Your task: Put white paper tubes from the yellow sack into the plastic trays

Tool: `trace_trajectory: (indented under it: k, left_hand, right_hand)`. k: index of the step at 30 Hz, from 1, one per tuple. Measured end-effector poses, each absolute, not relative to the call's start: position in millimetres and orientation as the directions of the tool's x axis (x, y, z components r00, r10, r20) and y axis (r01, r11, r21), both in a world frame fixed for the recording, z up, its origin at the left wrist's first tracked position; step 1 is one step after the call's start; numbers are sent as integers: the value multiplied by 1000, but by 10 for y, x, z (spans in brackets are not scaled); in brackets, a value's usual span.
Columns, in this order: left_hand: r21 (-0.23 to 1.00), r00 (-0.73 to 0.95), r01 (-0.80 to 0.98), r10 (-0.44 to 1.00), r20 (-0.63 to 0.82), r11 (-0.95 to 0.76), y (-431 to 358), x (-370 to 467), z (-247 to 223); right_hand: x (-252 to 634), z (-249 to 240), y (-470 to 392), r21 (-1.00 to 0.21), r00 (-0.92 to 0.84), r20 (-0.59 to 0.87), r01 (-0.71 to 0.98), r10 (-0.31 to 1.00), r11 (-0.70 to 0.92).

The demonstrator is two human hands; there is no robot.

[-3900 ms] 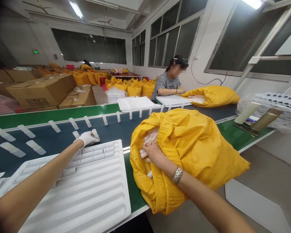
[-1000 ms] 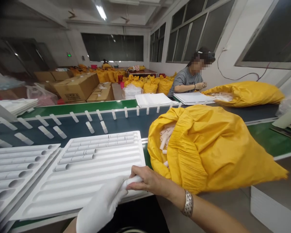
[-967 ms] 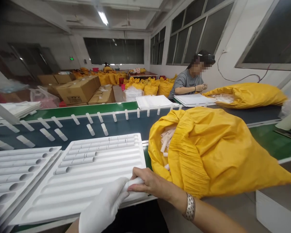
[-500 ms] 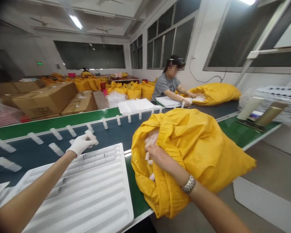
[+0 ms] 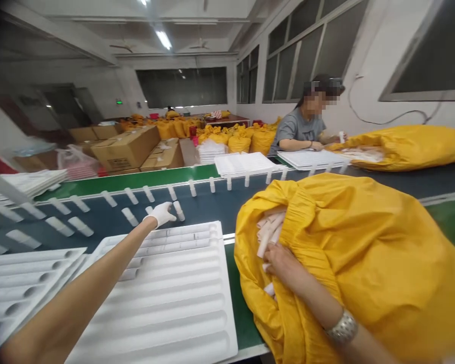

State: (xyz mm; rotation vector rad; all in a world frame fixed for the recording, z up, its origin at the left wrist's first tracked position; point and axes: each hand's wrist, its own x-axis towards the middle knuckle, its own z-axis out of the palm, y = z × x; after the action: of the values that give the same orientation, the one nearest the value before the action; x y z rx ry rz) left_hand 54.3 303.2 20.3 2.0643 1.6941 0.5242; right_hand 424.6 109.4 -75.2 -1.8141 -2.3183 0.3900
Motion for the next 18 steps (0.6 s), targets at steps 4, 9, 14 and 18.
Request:
trace_trajectory:
  k: [4,9,14,18]
  left_hand:
    - [450,141,880,988,58,-153,2415,-81,305]
    - [397,286,878,958,18,-269,1404,-562,90]
    - [288,347,882,928,135,-372,1368,-690,-170]
    - [507,285,802,948,141,-317,1324,-539,-32]
  right_hand:
    - [4222,-731,1067,-263,-263,2,931,965,254]
    - [3960,-437,997,-566,-384,219,699,897,438]
    - [3363,-63,827,-683,-463,394,430,794,591]
    - [3047,52,668,-693,-483,409,389,775,607]
